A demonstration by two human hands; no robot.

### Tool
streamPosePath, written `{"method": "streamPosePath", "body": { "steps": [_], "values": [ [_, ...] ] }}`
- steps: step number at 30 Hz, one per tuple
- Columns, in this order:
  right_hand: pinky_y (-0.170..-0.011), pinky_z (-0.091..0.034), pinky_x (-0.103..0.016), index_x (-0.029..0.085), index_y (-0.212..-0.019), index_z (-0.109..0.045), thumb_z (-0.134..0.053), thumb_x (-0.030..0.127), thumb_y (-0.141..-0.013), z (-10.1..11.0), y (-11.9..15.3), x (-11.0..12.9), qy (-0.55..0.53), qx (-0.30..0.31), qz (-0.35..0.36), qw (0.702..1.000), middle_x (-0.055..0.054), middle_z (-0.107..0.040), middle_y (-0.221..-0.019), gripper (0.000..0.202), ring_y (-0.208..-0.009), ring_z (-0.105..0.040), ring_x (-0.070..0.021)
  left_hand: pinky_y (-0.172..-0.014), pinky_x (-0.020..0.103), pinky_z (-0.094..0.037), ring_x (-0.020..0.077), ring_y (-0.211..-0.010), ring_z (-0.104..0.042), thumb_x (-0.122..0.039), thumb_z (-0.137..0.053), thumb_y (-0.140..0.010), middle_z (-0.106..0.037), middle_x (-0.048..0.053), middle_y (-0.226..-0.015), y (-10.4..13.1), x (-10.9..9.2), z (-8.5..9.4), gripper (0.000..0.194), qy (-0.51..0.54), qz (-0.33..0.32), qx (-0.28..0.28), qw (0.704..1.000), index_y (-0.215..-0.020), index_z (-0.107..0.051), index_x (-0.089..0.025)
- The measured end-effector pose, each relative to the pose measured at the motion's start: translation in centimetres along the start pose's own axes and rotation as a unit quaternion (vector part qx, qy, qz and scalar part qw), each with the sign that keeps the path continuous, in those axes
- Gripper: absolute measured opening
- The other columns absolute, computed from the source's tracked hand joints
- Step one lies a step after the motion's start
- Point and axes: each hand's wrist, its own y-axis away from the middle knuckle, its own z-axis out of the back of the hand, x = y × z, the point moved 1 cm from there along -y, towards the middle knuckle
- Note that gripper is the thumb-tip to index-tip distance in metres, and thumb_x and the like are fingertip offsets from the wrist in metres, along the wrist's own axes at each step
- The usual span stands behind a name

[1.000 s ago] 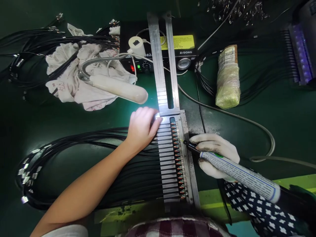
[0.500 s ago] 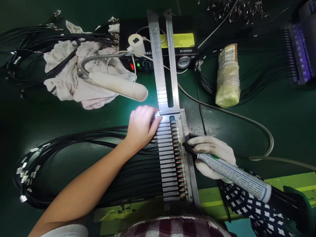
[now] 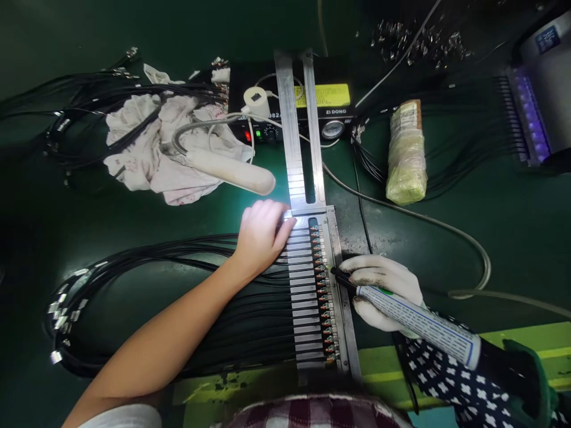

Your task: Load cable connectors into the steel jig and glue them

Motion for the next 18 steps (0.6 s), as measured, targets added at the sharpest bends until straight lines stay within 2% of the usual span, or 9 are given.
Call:
{"method": "streamPosePath", "body": {
  "steps": [18],
  "values": [
    [-0.078,-0.062,-0.033,0.019,-0.094,-0.063,-0.064,0.018,-0.077,-0.14,0.01,0.05,0.02,-0.006,-0.025,0.999,-0.009,-0.073,-0.097,0.018,-0.089,-0.073,-0.0208,-0.073,0.034,-0.035,0.0216,-0.085,-0.054,-0.036,-0.045,-0.099,-0.063,0.005,-0.089,-0.09,-0.24,-0.02,0.025,0.014,0.004,0.004,1.0,-0.102,-0.061,-0.018]
  ]
}}
